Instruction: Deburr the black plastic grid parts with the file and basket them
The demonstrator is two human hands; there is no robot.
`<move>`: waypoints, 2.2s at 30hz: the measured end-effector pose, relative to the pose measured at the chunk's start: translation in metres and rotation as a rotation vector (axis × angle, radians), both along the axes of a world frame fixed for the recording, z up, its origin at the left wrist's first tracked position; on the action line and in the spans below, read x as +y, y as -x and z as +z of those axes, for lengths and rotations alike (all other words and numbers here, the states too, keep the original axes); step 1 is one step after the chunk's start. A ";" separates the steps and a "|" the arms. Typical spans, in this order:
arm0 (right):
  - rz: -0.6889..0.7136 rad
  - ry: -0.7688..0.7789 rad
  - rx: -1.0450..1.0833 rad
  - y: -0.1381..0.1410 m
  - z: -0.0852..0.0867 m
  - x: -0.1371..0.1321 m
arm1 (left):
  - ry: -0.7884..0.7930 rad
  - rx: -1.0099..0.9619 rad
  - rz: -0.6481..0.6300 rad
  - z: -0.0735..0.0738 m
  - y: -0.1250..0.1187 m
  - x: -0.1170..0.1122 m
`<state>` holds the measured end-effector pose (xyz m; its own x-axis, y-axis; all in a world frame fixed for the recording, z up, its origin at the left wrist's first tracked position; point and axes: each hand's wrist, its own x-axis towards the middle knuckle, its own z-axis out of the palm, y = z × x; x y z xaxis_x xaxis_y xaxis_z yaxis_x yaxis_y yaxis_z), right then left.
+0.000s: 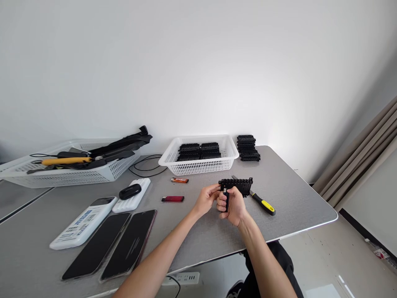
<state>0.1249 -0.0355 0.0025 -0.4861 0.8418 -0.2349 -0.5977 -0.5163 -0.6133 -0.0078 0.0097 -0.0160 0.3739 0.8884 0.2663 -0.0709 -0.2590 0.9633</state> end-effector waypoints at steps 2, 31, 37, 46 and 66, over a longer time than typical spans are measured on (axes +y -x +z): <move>-0.005 -0.001 0.015 -0.004 0.000 0.001 | 0.016 -0.005 -0.024 0.001 0.000 -0.001; -0.154 0.038 0.189 -0.060 0.003 0.004 | 0.052 -0.098 0.045 -0.013 0.011 0.015; -0.124 0.026 0.141 -0.048 0.002 0.005 | 0.018 -0.072 0.043 -0.017 0.013 0.017; -0.015 -0.003 0.047 -0.021 0.001 0.002 | 0.028 -0.024 -0.014 -0.011 0.008 0.010; -0.259 -0.227 -0.224 -0.009 0.008 -0.007 | 0.123 -0.138 0.114 -0.005 0.005 0.008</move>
